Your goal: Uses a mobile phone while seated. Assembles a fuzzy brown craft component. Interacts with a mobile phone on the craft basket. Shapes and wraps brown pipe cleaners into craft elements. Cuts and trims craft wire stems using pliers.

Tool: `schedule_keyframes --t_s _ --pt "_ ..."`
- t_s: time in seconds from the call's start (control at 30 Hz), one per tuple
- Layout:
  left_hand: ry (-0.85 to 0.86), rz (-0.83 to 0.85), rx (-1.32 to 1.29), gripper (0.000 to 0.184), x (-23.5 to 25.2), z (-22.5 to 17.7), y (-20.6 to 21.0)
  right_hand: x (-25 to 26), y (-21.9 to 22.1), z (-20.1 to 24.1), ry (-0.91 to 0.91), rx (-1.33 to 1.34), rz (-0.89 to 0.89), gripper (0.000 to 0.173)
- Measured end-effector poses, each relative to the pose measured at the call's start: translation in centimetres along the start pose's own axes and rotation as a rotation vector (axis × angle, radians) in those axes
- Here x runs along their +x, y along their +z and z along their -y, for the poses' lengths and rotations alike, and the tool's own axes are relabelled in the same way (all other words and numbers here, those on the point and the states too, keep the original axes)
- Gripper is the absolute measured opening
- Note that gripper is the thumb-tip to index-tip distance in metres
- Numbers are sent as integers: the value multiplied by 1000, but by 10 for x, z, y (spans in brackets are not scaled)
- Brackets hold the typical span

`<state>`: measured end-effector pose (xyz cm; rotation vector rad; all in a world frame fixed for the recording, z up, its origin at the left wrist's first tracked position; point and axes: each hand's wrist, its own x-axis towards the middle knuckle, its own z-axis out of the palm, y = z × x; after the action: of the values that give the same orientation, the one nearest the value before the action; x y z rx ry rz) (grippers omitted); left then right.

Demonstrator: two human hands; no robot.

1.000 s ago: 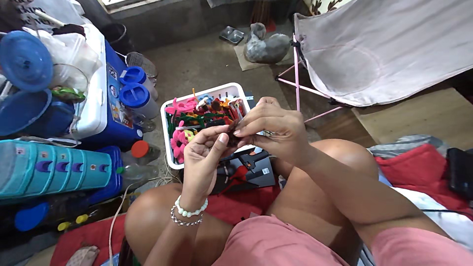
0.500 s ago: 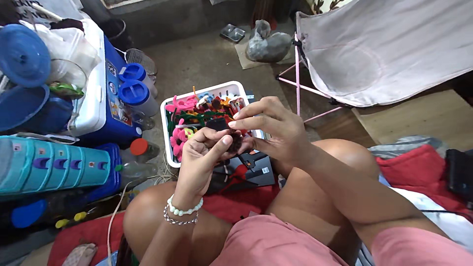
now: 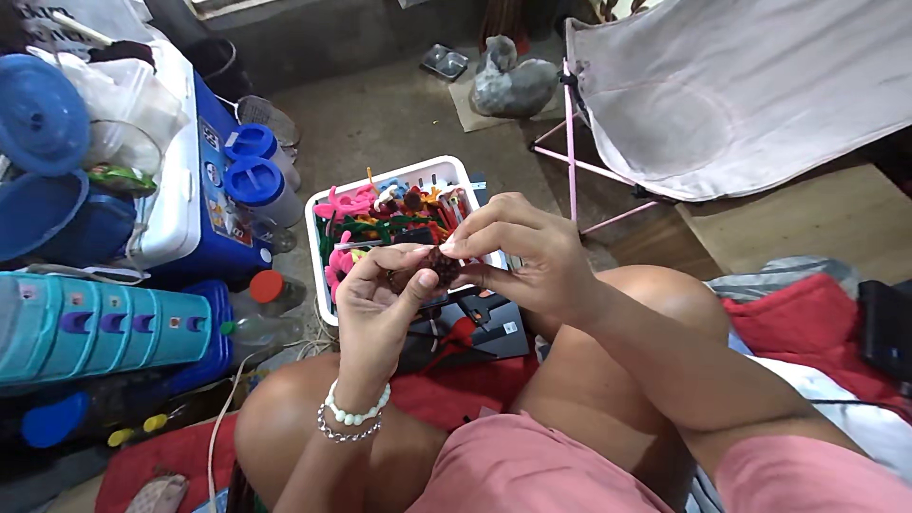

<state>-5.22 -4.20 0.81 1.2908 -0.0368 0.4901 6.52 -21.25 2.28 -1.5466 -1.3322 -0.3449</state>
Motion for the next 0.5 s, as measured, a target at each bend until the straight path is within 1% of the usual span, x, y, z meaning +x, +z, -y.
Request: schedule_keyframes --t_s 0.1,0.2,0.37,0.5 --pt "53 21 43 19 0 1 -1 0 -1 1 13 52 14 14" --pt "130 77 74 18 2 0 -3 1 -3 3 42 166 25 20" --pt "218 141 140 16 4 0 -4 4 -5 8 100 287 14 11" --pt "251 148 164 15 5 -1 -4 4 -7 10 114 314 15 12"
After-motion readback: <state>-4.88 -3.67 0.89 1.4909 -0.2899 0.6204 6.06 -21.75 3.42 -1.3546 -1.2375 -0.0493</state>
